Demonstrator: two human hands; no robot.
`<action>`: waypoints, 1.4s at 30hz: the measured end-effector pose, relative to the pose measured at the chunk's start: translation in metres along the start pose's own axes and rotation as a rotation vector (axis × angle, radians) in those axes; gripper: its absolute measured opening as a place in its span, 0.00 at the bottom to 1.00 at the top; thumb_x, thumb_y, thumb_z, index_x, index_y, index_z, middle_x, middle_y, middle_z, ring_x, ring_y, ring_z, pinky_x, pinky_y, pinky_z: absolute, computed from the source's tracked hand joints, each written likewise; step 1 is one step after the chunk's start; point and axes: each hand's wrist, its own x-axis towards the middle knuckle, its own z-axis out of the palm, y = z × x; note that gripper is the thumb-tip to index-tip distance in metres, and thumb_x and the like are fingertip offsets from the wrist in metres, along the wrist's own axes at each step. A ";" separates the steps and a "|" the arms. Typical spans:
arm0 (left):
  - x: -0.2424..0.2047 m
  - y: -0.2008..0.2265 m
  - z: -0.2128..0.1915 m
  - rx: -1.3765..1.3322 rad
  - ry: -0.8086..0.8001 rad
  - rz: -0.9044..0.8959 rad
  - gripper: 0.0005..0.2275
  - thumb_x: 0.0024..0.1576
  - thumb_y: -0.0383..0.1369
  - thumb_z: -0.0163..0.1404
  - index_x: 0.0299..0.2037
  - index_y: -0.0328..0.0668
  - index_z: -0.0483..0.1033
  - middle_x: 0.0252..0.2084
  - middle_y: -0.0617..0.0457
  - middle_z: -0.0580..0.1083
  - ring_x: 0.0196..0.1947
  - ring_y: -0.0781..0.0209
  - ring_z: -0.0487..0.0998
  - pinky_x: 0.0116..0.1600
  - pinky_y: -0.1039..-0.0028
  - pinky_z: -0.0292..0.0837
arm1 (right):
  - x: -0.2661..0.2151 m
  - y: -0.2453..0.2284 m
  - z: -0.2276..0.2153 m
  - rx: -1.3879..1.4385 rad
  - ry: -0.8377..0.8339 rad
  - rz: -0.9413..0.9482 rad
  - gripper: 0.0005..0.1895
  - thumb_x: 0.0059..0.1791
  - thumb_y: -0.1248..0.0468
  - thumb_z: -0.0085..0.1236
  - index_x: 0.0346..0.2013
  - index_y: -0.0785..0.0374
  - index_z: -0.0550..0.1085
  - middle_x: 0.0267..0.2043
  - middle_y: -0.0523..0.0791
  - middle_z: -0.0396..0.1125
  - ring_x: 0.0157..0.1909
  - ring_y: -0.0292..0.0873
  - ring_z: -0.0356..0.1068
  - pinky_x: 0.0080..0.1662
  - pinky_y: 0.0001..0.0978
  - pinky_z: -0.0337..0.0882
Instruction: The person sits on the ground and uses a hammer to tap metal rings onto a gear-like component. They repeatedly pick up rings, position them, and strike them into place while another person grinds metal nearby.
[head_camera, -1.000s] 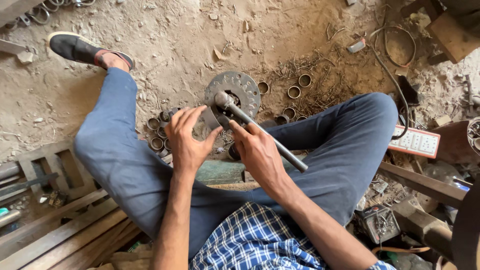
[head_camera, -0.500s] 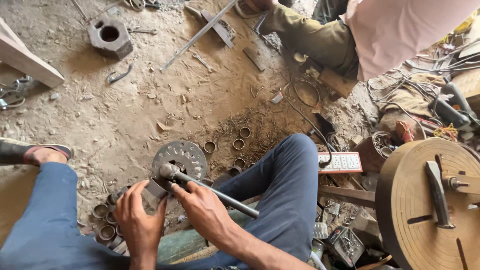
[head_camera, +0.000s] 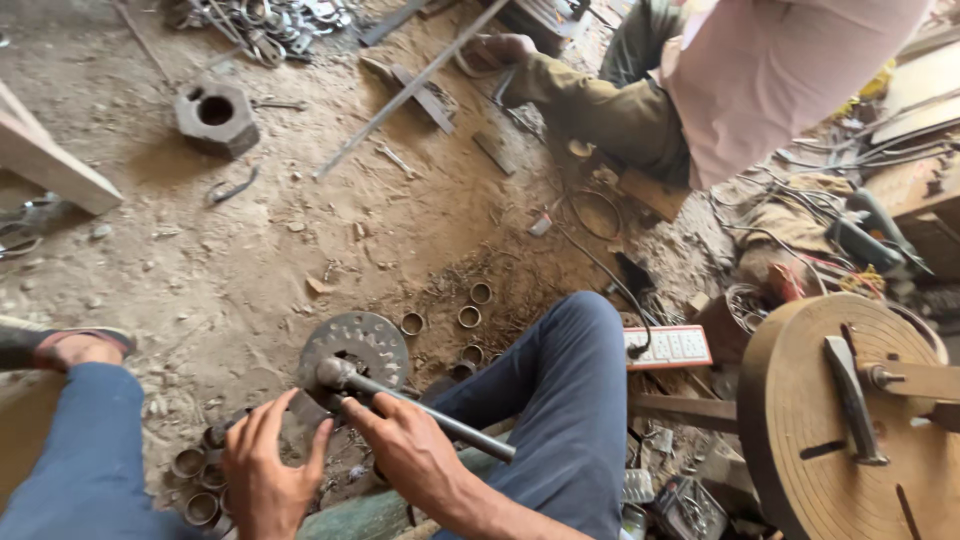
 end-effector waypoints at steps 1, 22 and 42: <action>-0.003 0.004 0.002 0.011 0.028 0.005 0.26 0.49 0.46 0.61 0.57 0.43 0.77 0.54 0.48 0.76 0.56 0.46 0.73 0.61 0.57 0.66 | -0.004 0.006 0.009 0.004 -0.002 -0.004 0.26 0.47 0.74 0.52 0.61 0.67 0.72 0.33 0.52 0.64 0.32 0.51 0.67 0.34 0.43 0.67; 0.011 0.018 -0.016 -0.175 -0.006 -0.033 0.28 0.49 0.37 0.66 0.60 0.39 0.74 0.57 0.47 0.77 0.52 0.47 0.76 0.57 0.60 0.66 | 0.016 -0.004 -0.002 -0.065 0.029 -0.051 0.29 0.44 0.77 0.54 0.61 0.64 0.72 0.38 0.53 0.67 0.31 0.52 0.70 0.33 0.43 0.71; -0.004 0.016 -0.020 -1.546 0.062 -0.162 0.30 0.57 0.21 0.60 0.70 0.36 0.63 0.61 0.46 0.72 0.59 0.59 0.76 0.65 0.69 0.73 | -0.001 0.035 -0.037 0.230 -0.898 -0.147 0.11 0.46 0.71 0.60 0.43 0.63 0.82 0.41 0.50 0.77 0.45 0.51 0.76 0.48 0.41 0.74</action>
